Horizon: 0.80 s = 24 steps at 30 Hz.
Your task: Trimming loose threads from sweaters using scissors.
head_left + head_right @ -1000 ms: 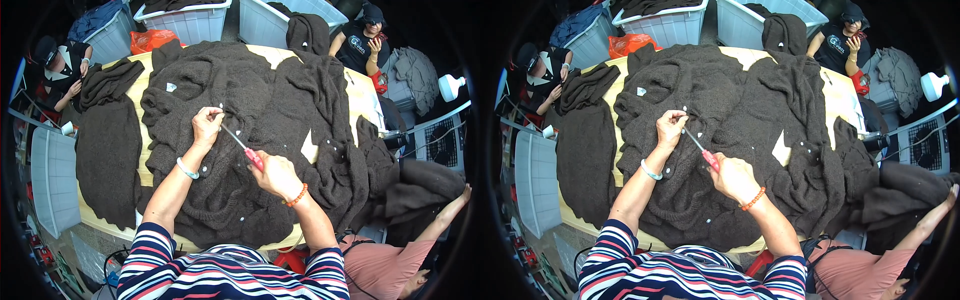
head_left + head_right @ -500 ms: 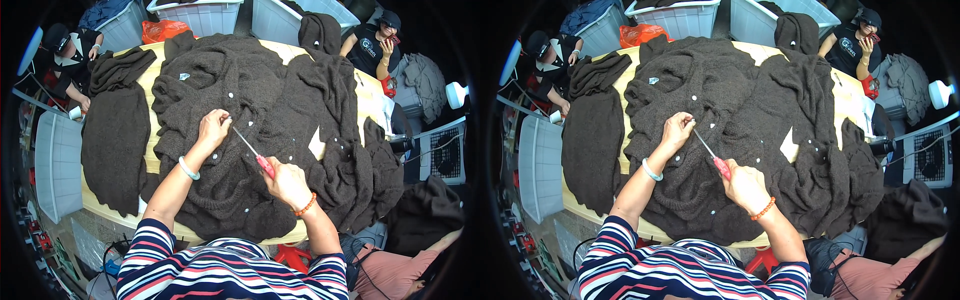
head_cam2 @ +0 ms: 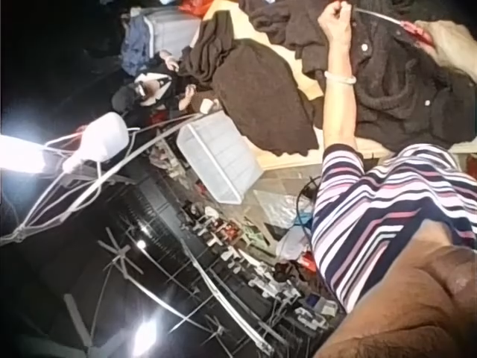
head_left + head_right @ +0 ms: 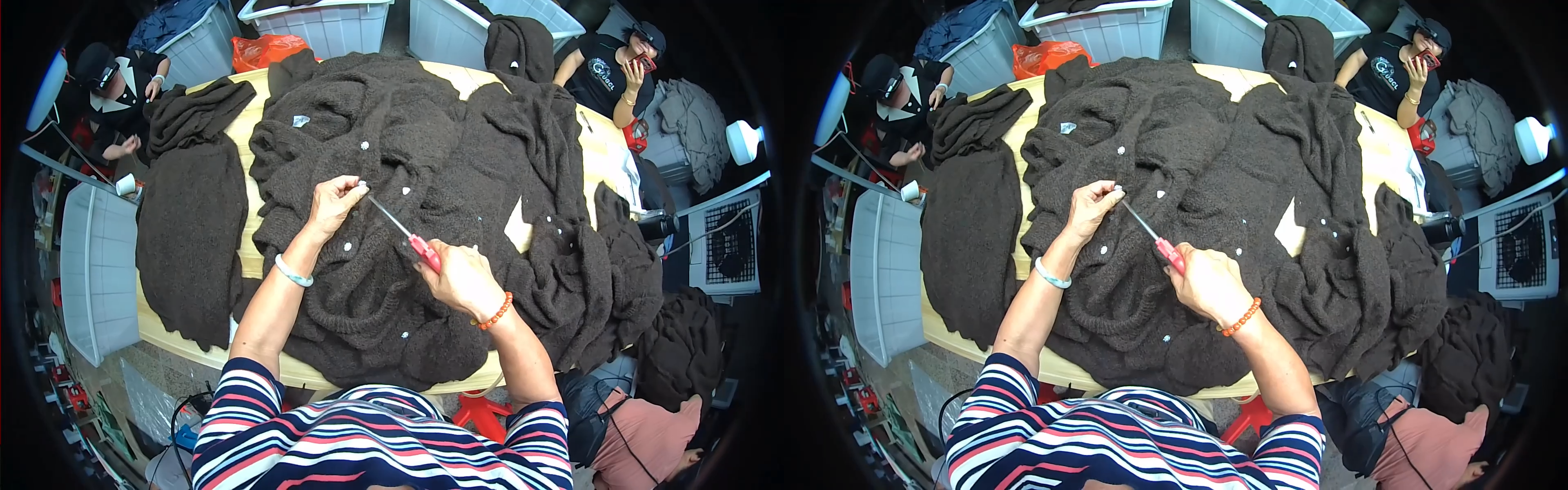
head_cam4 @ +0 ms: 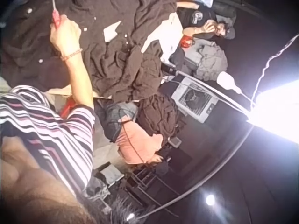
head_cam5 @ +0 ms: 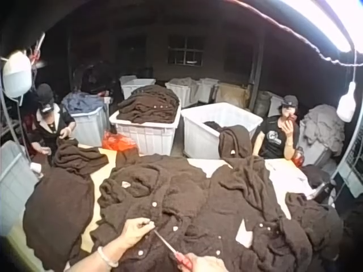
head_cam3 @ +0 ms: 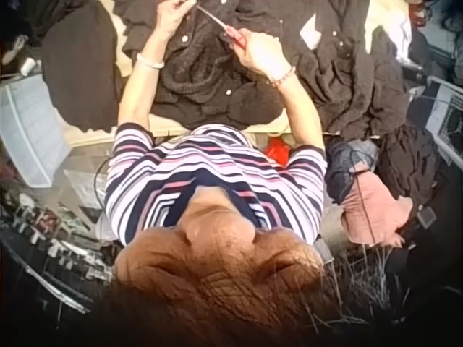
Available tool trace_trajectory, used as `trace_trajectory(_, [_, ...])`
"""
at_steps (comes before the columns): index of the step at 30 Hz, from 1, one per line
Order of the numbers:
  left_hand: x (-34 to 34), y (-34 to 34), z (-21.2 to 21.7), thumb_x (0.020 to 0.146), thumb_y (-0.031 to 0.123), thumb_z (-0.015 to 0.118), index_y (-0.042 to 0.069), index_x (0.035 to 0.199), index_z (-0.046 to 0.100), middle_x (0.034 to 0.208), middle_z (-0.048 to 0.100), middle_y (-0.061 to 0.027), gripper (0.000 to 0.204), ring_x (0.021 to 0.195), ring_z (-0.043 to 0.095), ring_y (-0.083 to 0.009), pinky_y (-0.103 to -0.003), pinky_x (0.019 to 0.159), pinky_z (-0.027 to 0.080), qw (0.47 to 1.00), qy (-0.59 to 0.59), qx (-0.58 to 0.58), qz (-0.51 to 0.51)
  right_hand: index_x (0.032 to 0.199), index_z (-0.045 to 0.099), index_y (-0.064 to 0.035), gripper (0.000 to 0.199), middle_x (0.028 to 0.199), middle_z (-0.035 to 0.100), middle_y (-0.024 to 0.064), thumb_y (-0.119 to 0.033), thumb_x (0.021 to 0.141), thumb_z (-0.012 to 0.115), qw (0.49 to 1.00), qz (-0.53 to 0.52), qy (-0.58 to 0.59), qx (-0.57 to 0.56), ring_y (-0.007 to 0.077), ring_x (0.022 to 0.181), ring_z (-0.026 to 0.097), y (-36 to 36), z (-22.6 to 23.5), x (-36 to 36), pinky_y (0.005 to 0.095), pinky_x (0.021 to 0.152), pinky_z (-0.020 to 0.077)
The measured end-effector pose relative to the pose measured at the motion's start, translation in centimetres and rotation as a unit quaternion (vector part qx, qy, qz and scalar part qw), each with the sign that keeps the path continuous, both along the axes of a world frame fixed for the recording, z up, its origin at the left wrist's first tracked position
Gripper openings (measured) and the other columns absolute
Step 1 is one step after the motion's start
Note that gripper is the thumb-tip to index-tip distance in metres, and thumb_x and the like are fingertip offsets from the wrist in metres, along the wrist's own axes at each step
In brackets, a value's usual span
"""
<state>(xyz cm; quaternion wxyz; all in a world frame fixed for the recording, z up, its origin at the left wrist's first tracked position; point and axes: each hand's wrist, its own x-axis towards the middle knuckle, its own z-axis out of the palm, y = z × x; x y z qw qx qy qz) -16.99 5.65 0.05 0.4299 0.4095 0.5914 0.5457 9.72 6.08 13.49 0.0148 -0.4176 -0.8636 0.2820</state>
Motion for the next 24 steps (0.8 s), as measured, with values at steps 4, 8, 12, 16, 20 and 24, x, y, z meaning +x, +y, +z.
trace_trajectory(4, [0.4,-0.3,0.8,0.088,0.011,0.072,-0.001,0.104,0.068,0.09,0.066,0.0027,0.021,0.075,0.056,-0.0032,-0.019,0.069,0.047,0.999,0.0,0.02,0.03,0.102,0.062,-0.0054,0.025,0.077,0.068,0.0213,-0.027,0.089,0.063,1.0,0.008,0.004,0.001,0.0398,0.077,0.068,-0.4,0.0,0.1,0.0484,0.071,0.0539])
trace_trajectory(8, [2.0,-3.1,2.5,0.08,0.016,0.079,-0.002,0.108,0.066,0.083,0.064,-0.0001,0.035,0.07,0.055,-0.0048,-0.021,0.065,0.049,0.981,0.185,-0.049,0.043,0.107,0.061,-0.0083,0.026,0.076,0.067,0.02,-0.027,0.09,0.064,0.999,0.028,0.009,-0.024,0.0402,0.076,0.067,-1.0,0.4,1.7,0.0484,0.07,0.0528])
trace_trajectory(12, [3.0,-5.4,1.4,0.077,0.013,0.08,-0.002,0.1,0.064,0.077,0.056,0.0009,0.032,0.062,0.048,-0.0046,-0.023,0.056,0.041,0.951,0.303,-0.037,0.045,0.106,0.061,-0.009,0.024,0.073,0.066,0.0187,-0.025,0.089,0.066,1.0,0.021,0.005,-0.008,0.0384,0.074,0.067,-1.8,0.4,2.1,0.046,0.068,0.0529])
trace_trajectory(16, [4.0,-5.4,0.3,0.078,0.006,0.074,0.001,0.086,0.055,0.073,0.051,-0.0031,0.022,0.06,0.049,-0.011,-0.027,0.057,0.041,0.964,0.252,0.027,0.074,0.102,0.062,-0.0079,0.021,0.069,0.065,0.019,-0.023,0.088,0.065,0.999,0.046,-0.013,0.011,0.0375,0.069,0.068,-3.0,0.5,2.0,0.0466,0.064,0.0534])
trace_trajectory(20, [4.5,-6.0,1.0,0.075,-0.002,0.068,0.002,0.086,0.051,0.082,0.057,-0.0176,0.02,0.075,0.061,-0.039,-0.041,0.066,0.049,0.939,0.32,0.082,0.097,0.101,0.062,-0.0074,0.02,0.067,0.065,0.0188,-0.023,0.088,0.065,0.997,0.075,-0.029,0.011,0.0366,0.066,0.068,-3.6,1.2,2.3,0.0463,0.061,0.0539])
trace_trajectory(24, [5.2,-6.2,1.6,0.076,0.0,0.069,0.002,0.087,0.051,0.08,0.058,-0.0182,0.021,0.076,0.062,-0.04,-0.044,0.066,0.049,0.94,0.325,0.05,0.091,0.105,0.063,-0.0088,0.024,0.068,0.065,0.0192,-0.026,0.088,0.065,0.996,0.077,-0.05,0.003,0.0374,0.068,0.068,-4.0,1.3,2.4,0.0469,0.064,0.0542])
